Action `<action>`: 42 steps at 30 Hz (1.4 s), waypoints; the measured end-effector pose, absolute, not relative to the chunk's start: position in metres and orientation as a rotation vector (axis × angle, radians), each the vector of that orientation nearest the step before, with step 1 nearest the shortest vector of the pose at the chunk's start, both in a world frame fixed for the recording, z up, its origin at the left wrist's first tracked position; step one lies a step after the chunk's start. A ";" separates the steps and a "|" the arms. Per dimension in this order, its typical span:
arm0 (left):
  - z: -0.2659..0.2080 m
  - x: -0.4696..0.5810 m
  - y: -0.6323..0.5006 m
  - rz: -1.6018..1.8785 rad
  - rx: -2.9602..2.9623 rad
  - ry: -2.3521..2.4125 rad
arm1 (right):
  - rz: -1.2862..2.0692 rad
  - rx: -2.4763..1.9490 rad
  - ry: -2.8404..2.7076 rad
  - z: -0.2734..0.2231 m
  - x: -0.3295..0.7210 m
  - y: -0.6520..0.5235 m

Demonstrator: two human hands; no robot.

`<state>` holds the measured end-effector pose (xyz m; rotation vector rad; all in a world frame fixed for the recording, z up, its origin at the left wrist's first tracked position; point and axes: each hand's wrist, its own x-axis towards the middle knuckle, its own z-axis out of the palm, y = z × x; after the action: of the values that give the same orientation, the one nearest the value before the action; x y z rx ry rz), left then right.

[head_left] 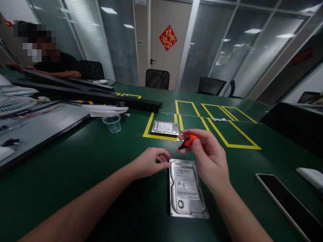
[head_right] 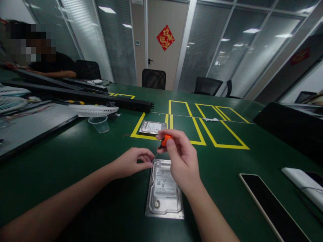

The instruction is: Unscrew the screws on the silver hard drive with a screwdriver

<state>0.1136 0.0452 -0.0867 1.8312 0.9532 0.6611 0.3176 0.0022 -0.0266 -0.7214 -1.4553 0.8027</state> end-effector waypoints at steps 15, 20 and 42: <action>-0.084 0.114 0.044 0.667 1.826 0.950 | 0.821 -0.688 -1.440 -0.028 0.317 0.004; -0.083 0.114 0.044 0.657 1.831 0.964 | 0.813 -0.726 -1.444 -0.028 0.319 0.003; -0.086 0.114 0.045 0.673 1.845 0.949 | 0.815 -0.728 -1.431 -0.025 0.317 0.001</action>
<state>0.1136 0.0447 -0.0859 1.8451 0.9490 0.6729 0.3169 0.0006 -0.0253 -0.7279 -1.4309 0.8148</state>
